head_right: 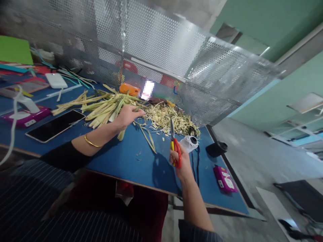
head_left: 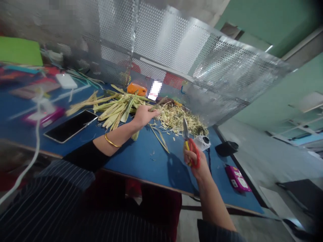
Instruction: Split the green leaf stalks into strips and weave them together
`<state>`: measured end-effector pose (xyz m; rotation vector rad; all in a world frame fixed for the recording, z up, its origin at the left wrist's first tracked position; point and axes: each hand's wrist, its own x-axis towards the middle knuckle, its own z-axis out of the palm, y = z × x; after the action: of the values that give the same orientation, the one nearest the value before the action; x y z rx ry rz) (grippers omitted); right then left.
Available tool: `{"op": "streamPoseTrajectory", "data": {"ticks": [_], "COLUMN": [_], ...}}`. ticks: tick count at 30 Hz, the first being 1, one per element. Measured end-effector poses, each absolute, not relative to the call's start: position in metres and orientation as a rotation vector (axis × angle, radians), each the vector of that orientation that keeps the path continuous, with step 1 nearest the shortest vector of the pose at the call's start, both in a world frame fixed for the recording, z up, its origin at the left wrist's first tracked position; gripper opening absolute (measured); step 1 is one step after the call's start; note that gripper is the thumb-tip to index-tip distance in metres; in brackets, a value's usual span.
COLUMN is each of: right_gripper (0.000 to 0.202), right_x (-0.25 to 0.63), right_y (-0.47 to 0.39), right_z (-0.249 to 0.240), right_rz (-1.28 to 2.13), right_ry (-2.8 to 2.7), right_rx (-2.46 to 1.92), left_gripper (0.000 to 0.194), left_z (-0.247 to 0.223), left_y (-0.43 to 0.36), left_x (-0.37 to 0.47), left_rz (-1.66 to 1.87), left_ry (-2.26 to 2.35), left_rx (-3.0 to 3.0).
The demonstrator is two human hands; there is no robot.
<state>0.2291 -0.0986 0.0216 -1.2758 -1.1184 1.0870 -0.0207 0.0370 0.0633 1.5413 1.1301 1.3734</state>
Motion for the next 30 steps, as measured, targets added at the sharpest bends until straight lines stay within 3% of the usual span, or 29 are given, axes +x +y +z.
{"op": "streamPoseTrajectory", "data": {"ticks": [8, 15, 30], "right_gripper": [0.039, 0.062, 0.060], "right_x": [0.167, 0.140, 0.132], "right_y": [-0.071, -0.067, -0.065], "right_z": [0.051, 0.053, 0.044], "right_rz": [1.584, 1.807, 1.929], "right_ry": [-1.000, -1.106, -1.009], "right_rx": [-0.843, -0.716, -0.702], "left_gripper": [0.027, 0.030, 0.028], "left_z": [0.048, 0.041, 0.041], "left_y": [0.048, 0.059, 0.039], "left_x": [-0.029, -0.039, -0.027], "left_rz": [1.445, 1.563, 1.467], "left_ry": [1.165, 1.296, 1.392], "left_rx": [1.481, 1.577, 1.866]}}
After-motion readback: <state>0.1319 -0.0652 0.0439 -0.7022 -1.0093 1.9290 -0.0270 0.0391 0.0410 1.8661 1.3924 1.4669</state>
